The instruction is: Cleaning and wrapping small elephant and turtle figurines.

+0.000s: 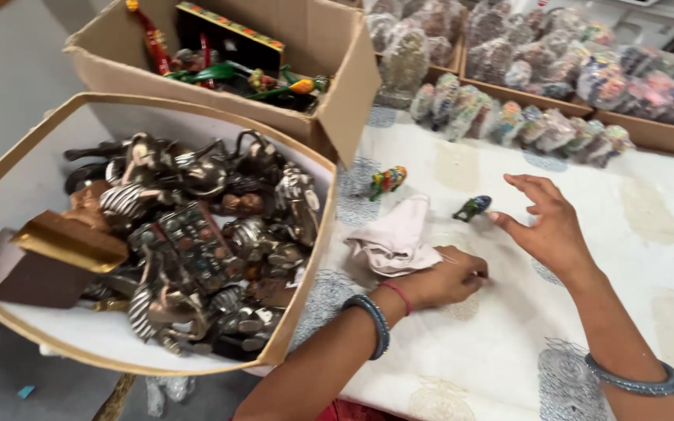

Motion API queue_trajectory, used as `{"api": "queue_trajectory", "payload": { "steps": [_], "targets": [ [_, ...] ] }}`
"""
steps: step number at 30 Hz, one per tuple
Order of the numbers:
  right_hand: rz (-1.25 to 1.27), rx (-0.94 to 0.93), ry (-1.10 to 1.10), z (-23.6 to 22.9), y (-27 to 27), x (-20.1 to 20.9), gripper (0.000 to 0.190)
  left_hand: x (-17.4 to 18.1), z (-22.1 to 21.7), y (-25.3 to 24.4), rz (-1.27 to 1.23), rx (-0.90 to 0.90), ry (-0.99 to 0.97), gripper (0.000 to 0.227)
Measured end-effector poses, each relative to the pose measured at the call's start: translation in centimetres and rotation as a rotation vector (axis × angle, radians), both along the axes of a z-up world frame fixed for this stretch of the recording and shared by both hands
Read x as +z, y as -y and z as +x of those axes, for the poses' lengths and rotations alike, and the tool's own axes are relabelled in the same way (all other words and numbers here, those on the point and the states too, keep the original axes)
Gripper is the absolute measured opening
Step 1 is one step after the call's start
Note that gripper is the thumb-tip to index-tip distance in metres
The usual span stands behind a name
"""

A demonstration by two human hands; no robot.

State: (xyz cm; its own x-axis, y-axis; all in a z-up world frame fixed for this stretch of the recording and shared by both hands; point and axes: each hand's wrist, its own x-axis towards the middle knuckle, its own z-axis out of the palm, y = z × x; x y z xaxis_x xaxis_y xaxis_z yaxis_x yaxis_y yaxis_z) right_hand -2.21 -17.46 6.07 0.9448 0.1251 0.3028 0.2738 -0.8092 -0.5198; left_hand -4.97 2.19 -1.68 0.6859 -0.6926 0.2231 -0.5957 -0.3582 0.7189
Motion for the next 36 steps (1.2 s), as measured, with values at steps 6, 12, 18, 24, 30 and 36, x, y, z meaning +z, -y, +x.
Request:
{"api": "queue_trajectory", "payload": {
  "steps": [6, 12, 18, 24, 30, 36],
  "targets": [
    [-0.026, -0.027, -0.070, 0.5, -0.2, -2.5, 0.078, 1.2, -0.2, -0.5, 0.011, -0.013, -0.051, 0.028],
    [-0.094, -0.057, -0.067, 0.7, -2.9, -3.2, 0.061, 2.6, -0.6, -0.9, -0.037, 0.005, -0.074, 0.026],
    [-0.029, -0.018, 0.177, 0.5, -0.8, -2.7, 0.055, 4.1, -0.7, -0.8, 0.027, 0.006, -0.149, 0.025],
    [-0.258, 0.121, 0.158, 0.5, 2.8, -5.0, 0.065, 3.9, -0.7, -0.6, -0.020, 0.010, -0.153, 0.025],
    [-0.176, 0.034, -0.125, -0.7, 1.2, -3.4, 0.084, 6.0, -1.3, -0.8, 0.004, 0.017, -0.355, 0.026],
    [-0.086, -0.001, 0.043, -0.3, 1.7, -4.5, 0.112, 6.6, -1.4, -0.8, 0.039, 0.011, -0.403, 0.025]
  ]
}}
